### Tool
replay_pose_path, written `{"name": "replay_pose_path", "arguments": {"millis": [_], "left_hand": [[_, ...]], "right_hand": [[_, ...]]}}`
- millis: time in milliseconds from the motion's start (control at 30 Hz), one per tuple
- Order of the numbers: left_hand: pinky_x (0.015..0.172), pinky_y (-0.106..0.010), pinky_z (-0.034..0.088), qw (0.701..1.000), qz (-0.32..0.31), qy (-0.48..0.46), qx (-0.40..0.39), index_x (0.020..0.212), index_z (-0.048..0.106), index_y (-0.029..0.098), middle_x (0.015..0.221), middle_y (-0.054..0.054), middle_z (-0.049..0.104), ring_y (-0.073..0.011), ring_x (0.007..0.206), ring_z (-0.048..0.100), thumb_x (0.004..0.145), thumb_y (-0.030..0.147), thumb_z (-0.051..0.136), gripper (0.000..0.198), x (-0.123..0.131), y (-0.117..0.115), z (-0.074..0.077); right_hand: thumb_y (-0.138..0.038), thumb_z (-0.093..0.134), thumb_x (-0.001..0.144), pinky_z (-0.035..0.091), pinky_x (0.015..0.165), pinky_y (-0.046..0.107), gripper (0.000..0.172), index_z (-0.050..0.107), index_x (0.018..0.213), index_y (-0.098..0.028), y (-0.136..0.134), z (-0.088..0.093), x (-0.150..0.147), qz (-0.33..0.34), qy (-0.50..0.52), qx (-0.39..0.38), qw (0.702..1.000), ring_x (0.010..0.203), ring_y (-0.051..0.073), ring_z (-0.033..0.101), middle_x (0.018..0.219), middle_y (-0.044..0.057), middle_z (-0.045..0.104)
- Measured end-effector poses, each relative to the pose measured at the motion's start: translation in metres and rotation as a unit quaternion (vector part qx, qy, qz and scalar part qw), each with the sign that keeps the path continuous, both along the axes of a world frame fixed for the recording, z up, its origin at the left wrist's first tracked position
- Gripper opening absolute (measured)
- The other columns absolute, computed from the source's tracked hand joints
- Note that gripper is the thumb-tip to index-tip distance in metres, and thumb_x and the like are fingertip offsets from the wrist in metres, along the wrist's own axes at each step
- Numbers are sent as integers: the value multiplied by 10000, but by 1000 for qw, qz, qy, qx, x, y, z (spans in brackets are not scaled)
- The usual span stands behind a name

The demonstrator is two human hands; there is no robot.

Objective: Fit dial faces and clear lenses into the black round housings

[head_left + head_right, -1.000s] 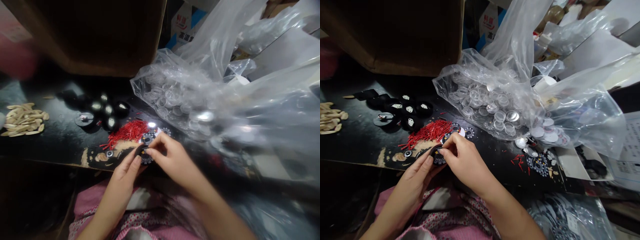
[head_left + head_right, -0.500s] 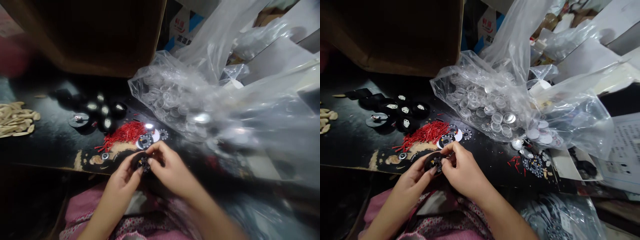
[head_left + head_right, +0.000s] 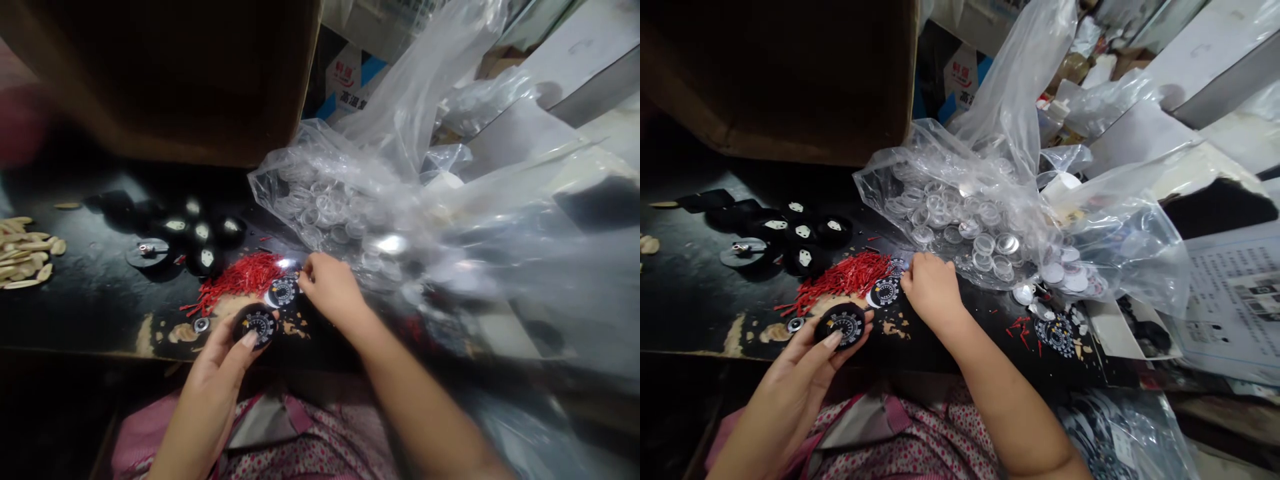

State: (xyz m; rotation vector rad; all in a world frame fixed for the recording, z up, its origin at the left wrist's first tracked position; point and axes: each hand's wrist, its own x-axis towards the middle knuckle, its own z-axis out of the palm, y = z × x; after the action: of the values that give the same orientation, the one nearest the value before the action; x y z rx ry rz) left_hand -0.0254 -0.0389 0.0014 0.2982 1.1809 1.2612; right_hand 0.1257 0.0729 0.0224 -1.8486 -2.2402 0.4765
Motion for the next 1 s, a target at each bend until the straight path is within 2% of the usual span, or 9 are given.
{"name": "replay_pose_path", "arguments": {"millis": [133,233,333,400,467,600,767,867,1000], "left_hand": [[1070,-355,437,998,35,-52,16,1160,658,256,1237,-28,693,-222,1220,582,802,330,718,371,5,6,5],[1018,-342,489,997,53,-55,29,1162,657,250,1212,-35,706,-223,1183,612,800,317,723,374,8,7,5],[983,-323,516,996,67,-54,23,1208,636,241,1207,-45,710,-214,1137,641,807,311,718,415,7,7,6],[973,-312,520,996,57,-70,24,1191,642,216,1189,-61,717,-212,1106,658,810,308,714,399,5,6,7],[974,-319,518,995,59,-68,31,1181,641,203,1171,-70,720,-213,1076,671,816,307,706,386,2,7,9],[969,-337,517,998,52,-12,29,1212,619,250,1196,-38,695,-220,1110,647,815,307,700,410,3,10,8],[991,-293,477,997,-13,50,65,1157,651,295,1224,5,670,-195,1148,615,837,317,673,322,11,5,-3],[1021,-316,450,993,-22,84,80,1199,639,284,1232,-17,669,-208,1141,620,840,322,666,362,11,1,-5],[1054,-328,419,991,-14,93,94,1180,648,279,1198,-19,680,-212,1139,624,830,311,682,353,8,-1,-1]], "right_hand": [[-179,582,836,410,740,309,77,589,760,-189,-25,8,-4,55,73,-21,996,726,159,585,780,21,658],[-189,613,845,414,753,302,41,598,807,-189,-43,10,-8,108,148,-19,983,772,160,580,839,22,660],[-196,625,862,401,797,332,31,605,847,-179,-52,11,-9,134,150,20,979,831,183,570,878,42,655],[-202,595,896,386,799,342,85,599,814,-177,-55,13,-8,146,144,42,978,834,189,563,855,45,648],[-216,573,920,382,788,334,132,594,794,-185,-56,17,-7,148,163,43,975,827,183,561,840,37,645],[-212,562,932,405,784,300,118,606,824,-196,-60,25,-9,145,254,-8,956,832,156,574,859,18,648],[-181,563,913,391,765,312,113,603,807,-189,-63,26,-15,126,220,-15,967,806,161,558,833,17,632],[-173,561,907,387,740,304,122,586,789,-188,-64,27,-16,128,212,-22,969,779,154,546,810,9,617],[-163,559,905,400,720,277,126,578,782,-184,-64,31,-14,126,253,-44,958,765,138,544,802,0,597]]}}
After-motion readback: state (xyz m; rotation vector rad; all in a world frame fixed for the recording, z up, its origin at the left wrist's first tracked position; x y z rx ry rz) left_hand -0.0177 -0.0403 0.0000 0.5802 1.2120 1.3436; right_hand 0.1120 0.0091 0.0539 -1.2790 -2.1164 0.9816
